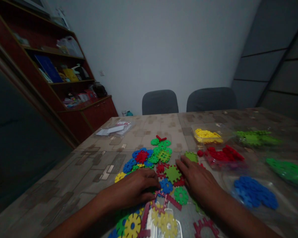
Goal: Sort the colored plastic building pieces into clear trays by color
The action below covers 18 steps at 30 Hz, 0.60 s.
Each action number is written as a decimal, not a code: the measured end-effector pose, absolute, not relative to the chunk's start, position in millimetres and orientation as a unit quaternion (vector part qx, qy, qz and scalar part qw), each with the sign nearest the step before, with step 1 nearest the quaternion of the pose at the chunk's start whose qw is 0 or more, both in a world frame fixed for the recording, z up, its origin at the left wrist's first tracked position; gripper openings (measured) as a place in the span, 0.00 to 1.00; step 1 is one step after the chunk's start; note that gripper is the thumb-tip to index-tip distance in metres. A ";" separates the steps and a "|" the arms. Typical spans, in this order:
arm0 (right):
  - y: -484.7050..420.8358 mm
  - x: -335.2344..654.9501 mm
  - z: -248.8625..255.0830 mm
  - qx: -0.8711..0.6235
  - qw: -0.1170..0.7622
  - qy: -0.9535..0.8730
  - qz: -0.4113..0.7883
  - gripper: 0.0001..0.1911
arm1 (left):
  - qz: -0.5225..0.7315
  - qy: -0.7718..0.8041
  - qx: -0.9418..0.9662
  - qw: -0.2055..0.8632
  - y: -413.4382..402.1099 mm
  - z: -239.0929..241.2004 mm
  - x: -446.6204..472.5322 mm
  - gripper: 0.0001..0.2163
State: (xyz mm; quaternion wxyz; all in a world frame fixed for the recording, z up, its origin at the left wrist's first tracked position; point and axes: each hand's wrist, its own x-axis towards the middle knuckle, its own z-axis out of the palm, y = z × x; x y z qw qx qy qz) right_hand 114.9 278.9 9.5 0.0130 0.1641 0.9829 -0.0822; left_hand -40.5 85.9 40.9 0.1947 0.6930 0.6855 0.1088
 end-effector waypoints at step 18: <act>313.8 136.7 36.4 0.130 -0.100 0.973 -0.163 0.13 | 0.118 0.681 0.696 0.193 86.0 41.0 -41.4 0.08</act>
